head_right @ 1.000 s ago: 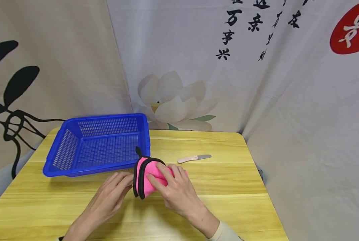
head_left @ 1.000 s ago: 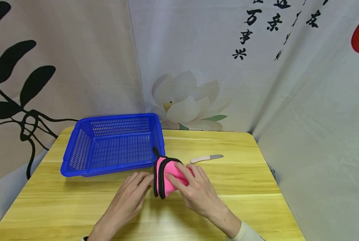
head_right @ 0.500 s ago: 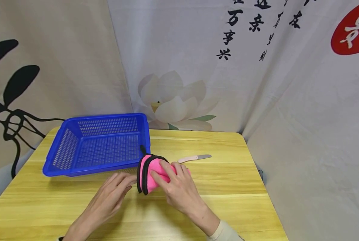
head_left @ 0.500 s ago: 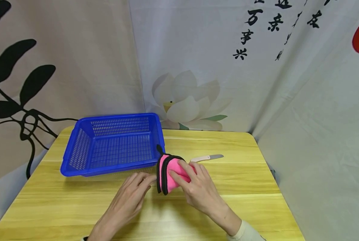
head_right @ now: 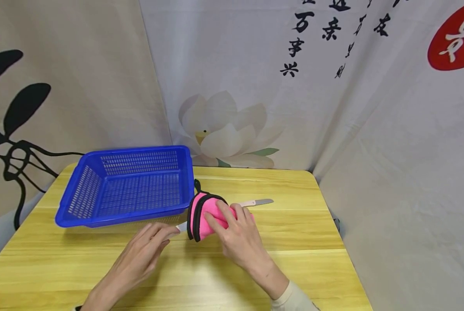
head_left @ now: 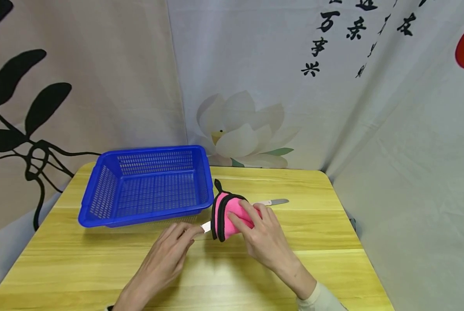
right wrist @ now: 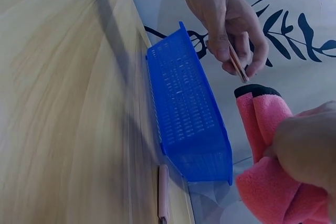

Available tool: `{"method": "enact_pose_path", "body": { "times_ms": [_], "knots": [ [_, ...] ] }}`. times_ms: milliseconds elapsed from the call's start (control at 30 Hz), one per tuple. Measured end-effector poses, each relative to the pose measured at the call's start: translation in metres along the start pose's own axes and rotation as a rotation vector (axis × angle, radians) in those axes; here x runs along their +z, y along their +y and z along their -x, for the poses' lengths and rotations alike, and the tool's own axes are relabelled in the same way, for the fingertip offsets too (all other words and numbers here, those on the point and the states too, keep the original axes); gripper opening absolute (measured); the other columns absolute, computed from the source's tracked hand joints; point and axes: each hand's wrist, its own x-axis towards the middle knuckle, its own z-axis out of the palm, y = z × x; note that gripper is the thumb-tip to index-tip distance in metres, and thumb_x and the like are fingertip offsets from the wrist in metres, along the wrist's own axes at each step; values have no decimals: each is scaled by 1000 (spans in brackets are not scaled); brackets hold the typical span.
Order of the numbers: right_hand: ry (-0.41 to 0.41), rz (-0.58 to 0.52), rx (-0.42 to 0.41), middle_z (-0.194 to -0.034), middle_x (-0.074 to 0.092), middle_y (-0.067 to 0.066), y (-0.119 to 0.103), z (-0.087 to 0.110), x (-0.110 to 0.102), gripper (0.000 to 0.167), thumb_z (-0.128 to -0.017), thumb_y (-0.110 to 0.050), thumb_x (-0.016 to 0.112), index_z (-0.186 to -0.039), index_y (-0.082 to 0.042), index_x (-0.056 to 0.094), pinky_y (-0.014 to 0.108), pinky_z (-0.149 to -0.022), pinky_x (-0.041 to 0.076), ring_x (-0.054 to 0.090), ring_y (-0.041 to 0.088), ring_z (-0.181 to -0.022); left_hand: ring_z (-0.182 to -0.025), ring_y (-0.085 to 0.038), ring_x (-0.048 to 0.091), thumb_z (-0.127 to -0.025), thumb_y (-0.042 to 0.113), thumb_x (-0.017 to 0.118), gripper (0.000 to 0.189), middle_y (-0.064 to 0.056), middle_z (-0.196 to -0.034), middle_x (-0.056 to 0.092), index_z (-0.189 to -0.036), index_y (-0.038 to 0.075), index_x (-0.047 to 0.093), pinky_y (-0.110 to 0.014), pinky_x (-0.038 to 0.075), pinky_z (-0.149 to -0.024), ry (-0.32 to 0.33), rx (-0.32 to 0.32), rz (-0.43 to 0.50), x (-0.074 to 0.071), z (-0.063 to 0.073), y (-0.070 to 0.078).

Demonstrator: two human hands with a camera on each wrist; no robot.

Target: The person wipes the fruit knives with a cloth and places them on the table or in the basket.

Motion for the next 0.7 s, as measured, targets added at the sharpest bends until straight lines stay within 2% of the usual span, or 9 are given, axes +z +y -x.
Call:
{"method": "enact_pose_path", "body": {
  "times_ms": [133,333,533,700],
  "knots": [
    [-6,12,15,-152,65,16,4,1,0,55,-91,-7,80,-142,-25,77,40,-87,54,60,35,-110,-98,-11,65,-94,-4,78,43,6,-112,74,-130,18,73,-33,60,-85,15,3,10,0,1,-1],
    [3,-15,15,-153,65,16,4,0,-3,52,-95,-7,75,-144,-25,77,41,-87,55,60,35,-110,-99,-12,66,-97,-2,75,39,6,-112,75,-130,18,73,-35,61,-87,0,-1,14,0,2,-3],
    [61,-72,-46,-150,67,15,-5,-3,-4,57,-88,-6,81,-142,-25,77,40,-85,56,61,32,-108,-102,-14,69,-100,-1,75,36,4,-113,76,-130,18,73,-38,62,-89,-26,-13,8,1,1,-3],
    [52,-94,-83,-150,67,14,-18,-3,0,62,-85,-5,84,-143,-26,77,41,-90,58,63,32,-110,-100,-13,68,-92,-7,81,47,4,-113,76,-131,17,74,-38,62,-89,-13,-1,-1,0,0,-2]
  ]
}}
